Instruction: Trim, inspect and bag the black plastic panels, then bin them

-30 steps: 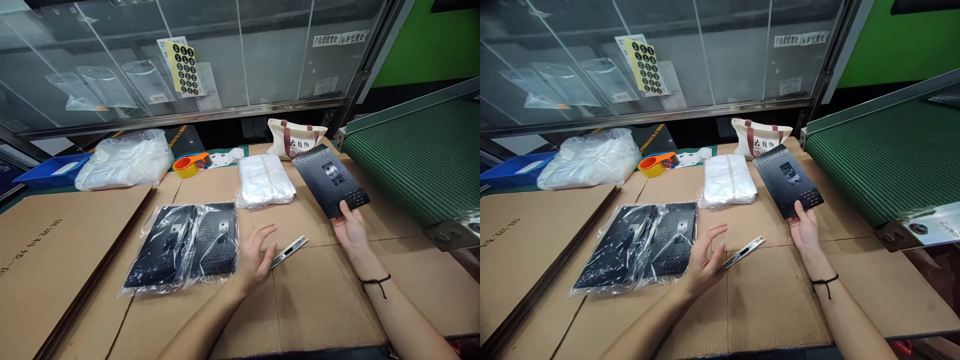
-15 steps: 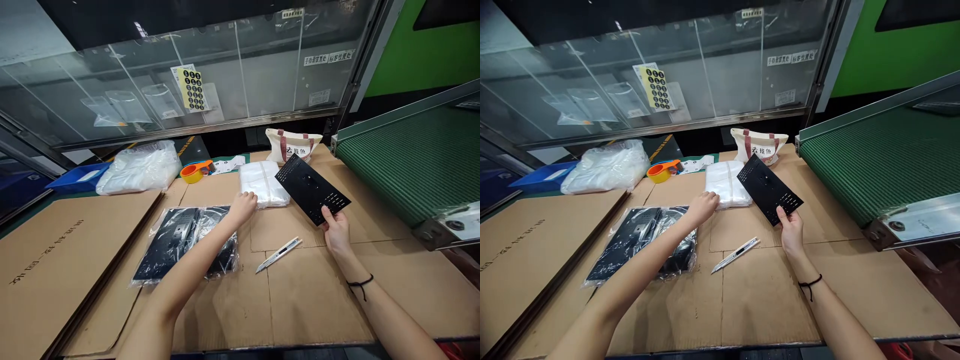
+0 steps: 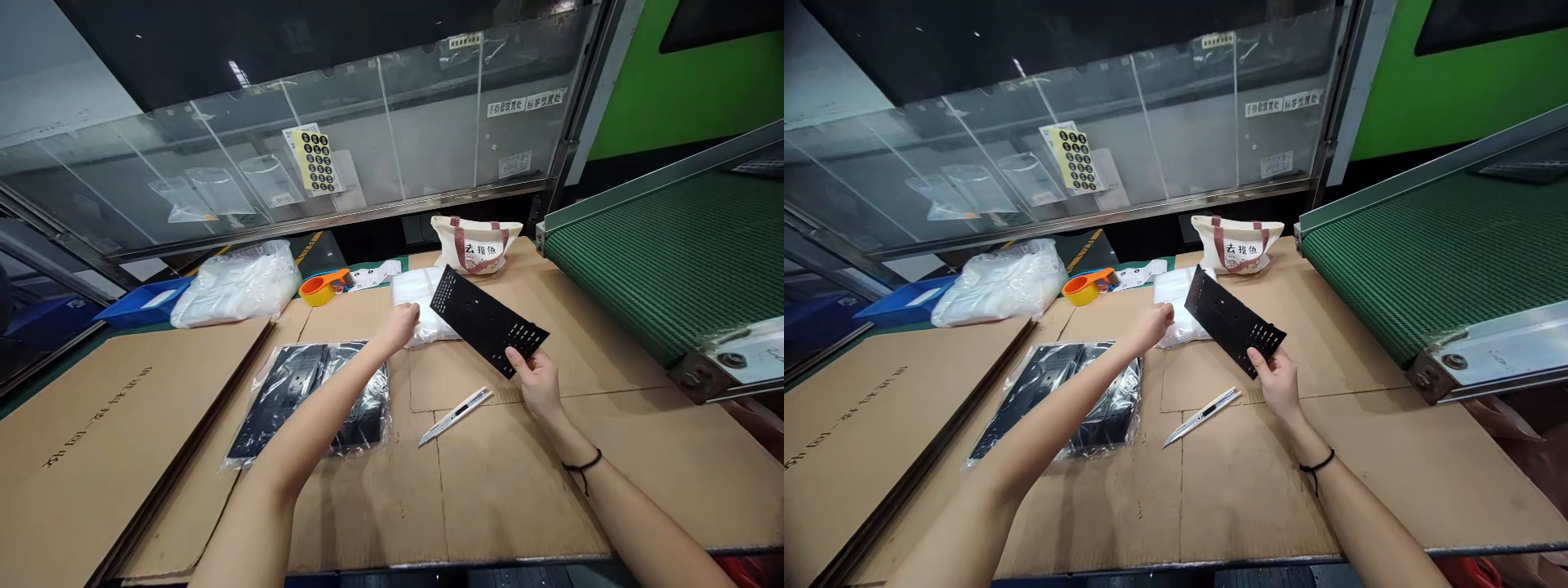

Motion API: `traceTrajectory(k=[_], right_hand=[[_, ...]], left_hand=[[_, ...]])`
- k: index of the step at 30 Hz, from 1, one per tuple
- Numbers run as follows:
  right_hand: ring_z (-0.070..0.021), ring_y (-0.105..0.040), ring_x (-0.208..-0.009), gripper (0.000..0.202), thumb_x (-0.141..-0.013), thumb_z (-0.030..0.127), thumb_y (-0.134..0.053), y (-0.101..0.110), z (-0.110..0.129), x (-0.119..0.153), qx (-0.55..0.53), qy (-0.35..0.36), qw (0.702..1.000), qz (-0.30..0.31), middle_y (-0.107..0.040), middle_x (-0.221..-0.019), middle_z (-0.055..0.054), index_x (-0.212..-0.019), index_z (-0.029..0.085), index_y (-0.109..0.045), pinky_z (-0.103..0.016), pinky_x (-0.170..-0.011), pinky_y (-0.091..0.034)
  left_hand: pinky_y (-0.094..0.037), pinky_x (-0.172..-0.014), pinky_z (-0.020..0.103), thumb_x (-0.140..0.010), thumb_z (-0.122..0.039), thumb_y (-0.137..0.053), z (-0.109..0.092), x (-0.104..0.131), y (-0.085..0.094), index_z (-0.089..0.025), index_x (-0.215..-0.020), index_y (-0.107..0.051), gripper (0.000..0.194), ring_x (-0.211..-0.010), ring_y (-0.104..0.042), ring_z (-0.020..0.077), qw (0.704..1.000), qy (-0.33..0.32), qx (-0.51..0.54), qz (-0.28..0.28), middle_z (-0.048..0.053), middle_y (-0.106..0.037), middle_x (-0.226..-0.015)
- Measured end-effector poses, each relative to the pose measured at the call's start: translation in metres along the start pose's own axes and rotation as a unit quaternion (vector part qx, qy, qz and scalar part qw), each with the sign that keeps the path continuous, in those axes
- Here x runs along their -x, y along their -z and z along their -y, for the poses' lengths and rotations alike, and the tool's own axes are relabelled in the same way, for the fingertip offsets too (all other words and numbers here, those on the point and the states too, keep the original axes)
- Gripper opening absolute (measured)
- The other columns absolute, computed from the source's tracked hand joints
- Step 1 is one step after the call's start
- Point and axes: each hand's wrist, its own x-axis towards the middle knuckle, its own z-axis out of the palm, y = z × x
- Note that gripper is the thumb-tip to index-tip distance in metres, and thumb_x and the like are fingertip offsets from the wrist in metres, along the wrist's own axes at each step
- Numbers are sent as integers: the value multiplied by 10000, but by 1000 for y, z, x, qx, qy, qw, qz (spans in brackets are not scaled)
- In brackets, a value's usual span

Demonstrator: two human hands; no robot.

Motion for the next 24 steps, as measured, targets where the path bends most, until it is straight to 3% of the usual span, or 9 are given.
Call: traceTrajectory(k=[4,8,15,19,24], right_hand=[[-257,-689,-869,476,-758,612,-649,0,4,5,51,30,998,33,-746,-933,-97,-937,173,-697,-376,-780,-550],[-242,-684,-755,440,-785,591,-626,-1,4,10,91,52,993,54,-746,-846,-88,-896,173,-703,-341,-685,-549],[-209,-661,-651,418,-847,572,-557,-3,1,17,152,108,979,82,-738,-789,-85,-895,179,-691,-296,-598,-518],[-159,-526,-442,420,-853,585,-535,-5,3,17,198,126,967,101,-622,-539,-28,-753,195,-658,-279,-485,-437],[-158,-484,-421,419,-847,588,-536,-6,8,18,206,115,966,109,-571,-490,-17,-686,216,-641,-289,-487,-405]], left_hand=[[-497,-779,333,-913,-161,-544,4,-6,-6,-134,-932,-629,91,-872,-616,171,999,26,42,13,59,-648,-991],[-530,-796,364,-915,-305,-596,10,-14,-12,-136,-919,-635,174,-863,-629,164,993,57,90,41,39,-656,-941],[-541,-820,384,-917,-326,-595,14,-18,-14,-140,-990,-638,204,-906,-637,177,977,94,188,45,55,-659,-1006],[-544,-802,373,-910,-320,-606,15,-18,-15,-138,-967,-639,194,-878,-638,169,958,122,259,18,47,-661,-976],[-553,-717,328,-936,-336,-565,18,-23,-10,-126,-998,-616,225,-800,-639,149,909,171,376,-67,42,-650,-936]])
